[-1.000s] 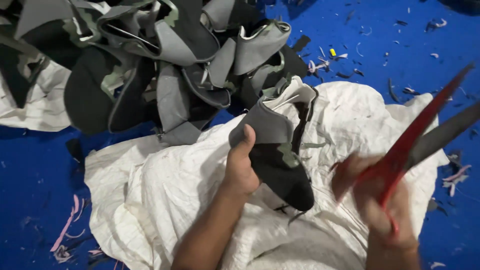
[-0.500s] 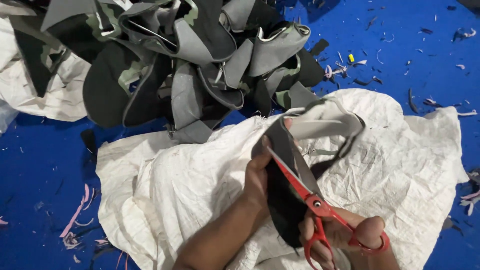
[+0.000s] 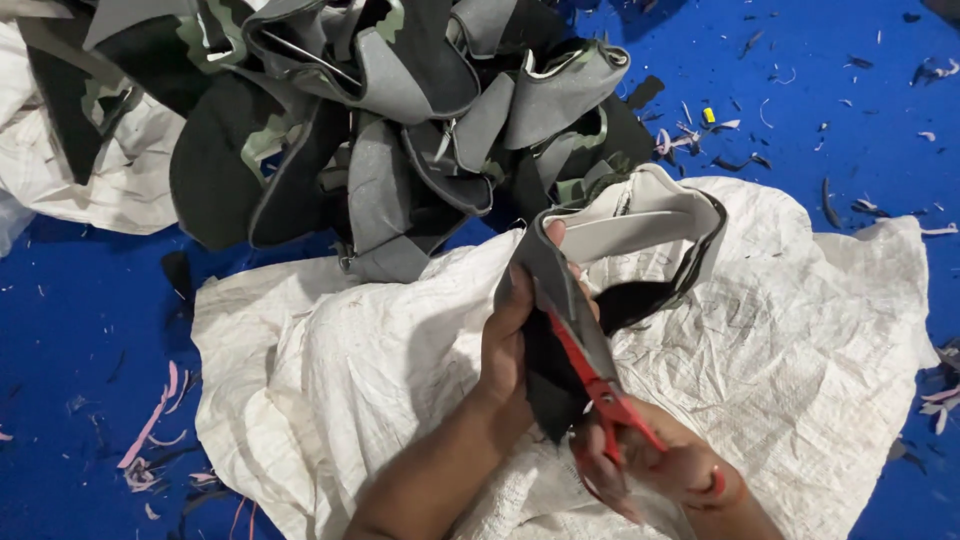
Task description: Trimming excess material from shoe upper components using scissors.
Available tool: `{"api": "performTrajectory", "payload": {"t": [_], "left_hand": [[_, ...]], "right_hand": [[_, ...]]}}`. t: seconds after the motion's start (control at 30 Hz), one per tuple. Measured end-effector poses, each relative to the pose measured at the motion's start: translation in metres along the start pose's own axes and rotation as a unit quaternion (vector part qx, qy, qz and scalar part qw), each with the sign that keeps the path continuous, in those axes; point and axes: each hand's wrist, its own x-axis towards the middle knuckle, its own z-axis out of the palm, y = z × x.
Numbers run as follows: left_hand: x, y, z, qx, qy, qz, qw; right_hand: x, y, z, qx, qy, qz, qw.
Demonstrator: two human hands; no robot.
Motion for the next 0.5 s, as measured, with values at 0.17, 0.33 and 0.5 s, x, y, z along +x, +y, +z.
{"api": "performTrajectory", "payload": {"t": [0.17,0.33,0.5], "left_hand": [[-0.002,0.005,0.003,0.060,0.026,0.011,0.998],[-0.001,0.003,0.000,0.088,0.057,0.000,0.994],[0.000,0.006,0.010,0.056,0.018,0.023,0.998]], "right_hand": [[0.001,-0.006,0.017,0.073,-0.132,-0.129,0.980],[-0.011,0.012,-0.021,0.114,-0.062,-0.009,0.992],[-0.002,-0.013,0.010,0.017,-0.118,-0.116,0.986]]}}
